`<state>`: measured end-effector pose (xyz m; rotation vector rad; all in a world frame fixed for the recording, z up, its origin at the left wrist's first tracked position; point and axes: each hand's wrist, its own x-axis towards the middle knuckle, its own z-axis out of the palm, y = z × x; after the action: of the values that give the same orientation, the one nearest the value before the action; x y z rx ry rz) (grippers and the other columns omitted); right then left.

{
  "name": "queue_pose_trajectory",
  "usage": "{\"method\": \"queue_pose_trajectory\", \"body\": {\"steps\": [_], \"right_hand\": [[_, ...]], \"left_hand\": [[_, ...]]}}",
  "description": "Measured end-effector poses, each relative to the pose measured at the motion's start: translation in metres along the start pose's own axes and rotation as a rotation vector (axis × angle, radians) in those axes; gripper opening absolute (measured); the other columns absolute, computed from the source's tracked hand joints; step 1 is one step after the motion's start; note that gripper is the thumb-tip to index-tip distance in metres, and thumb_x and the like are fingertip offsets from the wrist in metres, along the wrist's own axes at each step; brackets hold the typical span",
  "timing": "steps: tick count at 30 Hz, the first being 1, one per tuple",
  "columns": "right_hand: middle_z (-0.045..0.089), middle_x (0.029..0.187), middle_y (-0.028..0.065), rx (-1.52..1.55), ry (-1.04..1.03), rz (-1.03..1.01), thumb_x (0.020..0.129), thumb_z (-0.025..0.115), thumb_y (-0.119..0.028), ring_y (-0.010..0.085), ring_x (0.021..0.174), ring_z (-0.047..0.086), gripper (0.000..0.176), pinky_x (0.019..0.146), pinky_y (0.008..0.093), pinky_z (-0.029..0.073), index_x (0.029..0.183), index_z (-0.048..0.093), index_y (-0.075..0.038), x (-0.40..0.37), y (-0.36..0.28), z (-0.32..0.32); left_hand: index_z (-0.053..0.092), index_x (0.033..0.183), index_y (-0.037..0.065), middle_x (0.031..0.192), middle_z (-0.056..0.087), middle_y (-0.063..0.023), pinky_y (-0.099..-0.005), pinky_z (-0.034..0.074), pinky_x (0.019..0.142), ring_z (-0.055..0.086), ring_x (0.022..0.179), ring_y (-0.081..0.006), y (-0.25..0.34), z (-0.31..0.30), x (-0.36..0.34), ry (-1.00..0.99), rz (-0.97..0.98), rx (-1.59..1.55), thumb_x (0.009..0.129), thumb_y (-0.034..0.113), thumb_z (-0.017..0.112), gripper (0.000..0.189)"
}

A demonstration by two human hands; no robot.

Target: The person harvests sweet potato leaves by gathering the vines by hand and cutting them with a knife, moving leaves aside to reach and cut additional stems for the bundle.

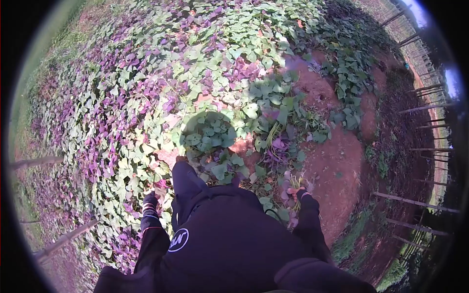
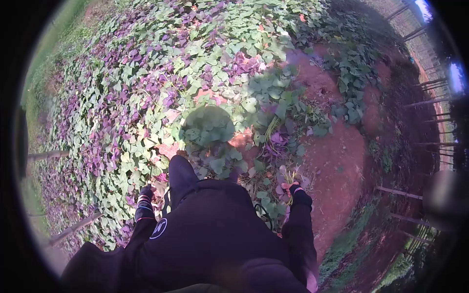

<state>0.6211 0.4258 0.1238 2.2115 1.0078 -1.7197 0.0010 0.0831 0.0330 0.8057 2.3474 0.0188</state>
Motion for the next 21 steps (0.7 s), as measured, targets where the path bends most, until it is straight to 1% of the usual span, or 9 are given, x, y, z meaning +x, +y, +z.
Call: {"method": "queue_pose_trajectory", "body": {"steps": [7, 8, 10, 12, 14, 16, 18, 20, 21], "right_hand": [[0.043, 0.046, 0.0045, 0.302, 0.035, 0.04, 0.066, 0.067, -0.019, 0.0163, 0.035, 0.041, 0.026, 0.033, 0.0318, 0.036, 0.059, 0.048, -0.002, 0.009, 0.001, 0.037], [0.043, 0.046, 0.0045, 0.333, 0.046, 0.035, 0.066, 0.067, -0.019, 0.0163, 0.035, 0.041, 0.026, 0.033, 0.0318, 0.036, 0.059, 0.048, -0.002, 0.011, -0.006, 0.049], [0.043, 0.045, 0.0043, 0.342, 0.1, 0.063, 0.065, 0.068, -0.021, 0.0165, 0.034, 0.041, 0.028, 0.032, 0.032, 0.036, 0.058, 0.047, -0.003, 0.017, -0.026, 0.078], [0.043, 0.045, 0.0042, 0.341, 0.149, 0.095, 0.064, 0.069, -0.023, 0.0167, 0.034, 0.041, 0.03, 0.032, 0.0322, 0.036, 0.057, 0.046, -0.004, 0.022, -0.054, 0.113], [0.042, 0.044, 0.004, 0.32, 0.191, 0.135, 0.062, 0.069, -0.025, 0.0169, 0.033, 0.041, 0.032, 0.031, 0.0324, 0.036, 0.057, 0.045, -0.005, 0.024, -0.09, 0.146], [0.044, 0.042, 0.0075, 0.302, 0.304, 0.14, 0.062, 0.07, -0.024, 0.0197, 0.033, 0.043, 0.041, 0.032, 0.0343, 0.036, 0.045, 0.037, -0.007, 0.04, -0.11, 0.189], [0.044, 0.042, 0.0076, -0.06, 0.396, 0.142, 0.062, 0.07, -0.024, 0.0199, 0.033, 0.043, 0.041, 0.032, 0.0345, 0.036, 0.046, 0.035, -0.009, 0.165, -0.046, 0.217], [0.043, 0.042, 0.0064, 0.115, 0.166, 0.182, 0.063, 0.069, -0.023, 0.0193, 0.033, 0.043, 0.037, 0.033, 0.0336, 0.036, 0.05, 0.038, -0.008, 0.109, -0.109, 0.234], [0.043, 0.042, 0.0059, 0.195, 0.055, 0.214, 0.064, 0.069, -0.023, 0.019, 0.034, 0.043, 0.035, 0.033, 0.0332, 0.036, 0.051, 0.04, -0.007, 0.07, -0.148, 0.243]], "left_hand": [[0.058, 0.086, 0.013, 0.089, 0.057, -0.0062, -0.0286, 0.045, 0.065, 0.055, 0.076, -0.0195, 0.012, -0.038, 0.107, -0.124, 0.141, 0.238, 0.068, 0.021, 0.056, 0.02], [0.059, 0.081, 0.013, 0.078, 0.058, -0.0057, -0.03, 0.044, 0.054, 0.055, 0.063, -0.0185, 0.033, -0.059, 0.101, 0.102, 0.303, 0.413, 0.07, 0.023, 0.054, 0.015], [0.059, 0.08, 0.013, 0.066, 0.057, -0.0047, -0.0303, 0.041, 0.044, 0.052, 0.05, -0.0171, -0.018, -0.045, 0.196, -0.15, 0.153, 0.193, 0.076, 0.028, 0.048, 0.019], [0.042, 0.112, 0.016, 0.091, 0.057, -0.0121, -0.0364, 0.044, 0.07, 0.055, 0.082, -0.0279, -0.015, -0.082, 0.241, -0.388, 0.099, 0.209, 0.07, 0.032, 0.053, 0.046], [0.039, 0.116, 0.017, 0.089, 0.058, -0.0115, -0.0357, 0.044, 0.069, 0.056, 0.08, -0.0265, 0.005, -0.134, 0.254, -0.174, 0.218, 0.367, 0.07, 0.031, 0.053, 0.05], [0.038, 0.117, 0.016, 0.086, 0.058, -0.0112, -0.0362, 0.044, 0.067, 0.056, 0.078, -0.0261, -0.022, -0.148, 0.307, -0.305, 0.092, 0.037, 0.071, 0.029, 0.052, 0.05], [0.038, 0.117, 0.014, 0.082, 0.058, -0.0117, -0.0356, 0.045, 0.064, 0.057, 0.072, -0.0255, -0.04, -0.158, 0.336, -0.34, 0.093, -0.044, 0.069, 0.029, 0.055, 0.053], [0.039, 0.116, 0.016, 0.088, 0.057, -0.0132, -0.0356, 0.044, 0.071, 0.055, 0.082, -0.0241, -0.01, -0.199, 0.32, -0.22, 0.378, 0.443, 0.071, 0.028, 0.054, 0.049], [0.039, 0.116, 0.016, 0.092, 0.056, -0.0118, -0.0358, 0.043, 0.073, 0.053, 0.087, -0.0243, -0.026, -0.185, 0.347, -0.315, 0.163, 0.244, 0.07, 0.028, 0.055, 0.049]]}}
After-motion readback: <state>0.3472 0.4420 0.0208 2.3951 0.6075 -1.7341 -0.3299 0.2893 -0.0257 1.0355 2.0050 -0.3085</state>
